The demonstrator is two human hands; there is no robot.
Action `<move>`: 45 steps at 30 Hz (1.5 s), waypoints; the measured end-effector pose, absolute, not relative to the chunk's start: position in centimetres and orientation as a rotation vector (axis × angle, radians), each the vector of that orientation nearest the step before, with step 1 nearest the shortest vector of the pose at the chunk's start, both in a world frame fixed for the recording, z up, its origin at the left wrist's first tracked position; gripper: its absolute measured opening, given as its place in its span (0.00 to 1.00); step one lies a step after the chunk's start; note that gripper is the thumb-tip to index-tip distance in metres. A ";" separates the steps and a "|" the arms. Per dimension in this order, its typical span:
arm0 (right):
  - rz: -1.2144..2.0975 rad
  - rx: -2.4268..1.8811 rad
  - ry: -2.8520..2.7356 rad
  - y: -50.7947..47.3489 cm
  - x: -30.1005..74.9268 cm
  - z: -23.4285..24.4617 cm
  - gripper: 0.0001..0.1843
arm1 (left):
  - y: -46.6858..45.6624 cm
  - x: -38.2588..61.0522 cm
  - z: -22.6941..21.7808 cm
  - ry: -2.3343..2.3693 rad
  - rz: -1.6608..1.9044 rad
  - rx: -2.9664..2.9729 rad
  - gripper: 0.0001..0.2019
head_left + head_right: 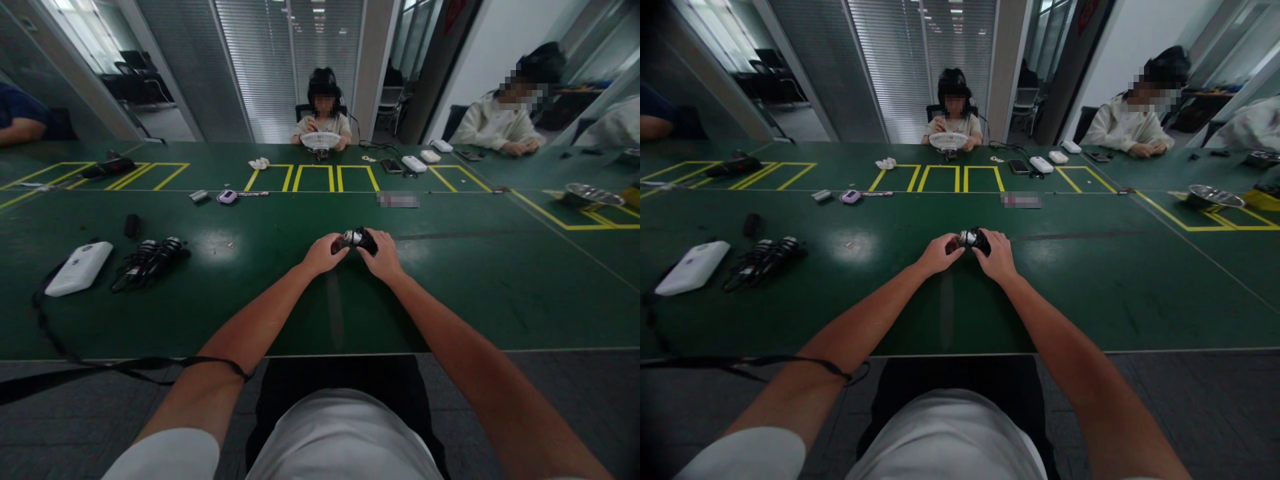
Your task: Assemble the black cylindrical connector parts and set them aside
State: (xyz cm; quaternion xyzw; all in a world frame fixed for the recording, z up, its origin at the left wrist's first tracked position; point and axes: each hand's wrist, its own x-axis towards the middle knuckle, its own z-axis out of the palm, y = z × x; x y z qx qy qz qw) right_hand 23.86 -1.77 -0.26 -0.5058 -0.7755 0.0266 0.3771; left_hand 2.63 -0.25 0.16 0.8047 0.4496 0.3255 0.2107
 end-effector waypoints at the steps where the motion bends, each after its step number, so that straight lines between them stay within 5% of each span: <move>1: 0.073 -1.299 -1.993 -1.7 23.9 -0.3 0.28 | -0.1 2.6 0.0 1.240 0.905 2.252 0.19; 13: 0.022 -1.369 -1.770 -1.4 24.7 0.3 0.28 | 0.5 1.8 -0.2 1.138 0.702 2.378 0.18; 23: 0.136 -1.373 -1.673 -0.5 25.7 -0.9 0.30 | 2.6 0.8 -1.1 1.164 1.046 1.774 0.10; 29: 0.150 -1.324 -1.649 -0.9 24.9 -0.5 0.29 | 1.0 1.6 0.3 1.264 1.220 2.052 0.06; 33: 0.358 -1.265 -1.486 -0.8 23.4 0.8 0.28 | -0.8 3.0 1.3 1.194 1.263 2.213 0.13; 40: 0.940 -1.027 -1.209 -0.6 17.9 2.1 0.25 | -1.2 4.1 0.9 1.036 1.263 2.171 0.46; 45: 0.896 -0.973 -1.475 -0.7 14.5 2.2 0.25 | -0.2 3.6 0.1 1.137 1.520 1.894 0.39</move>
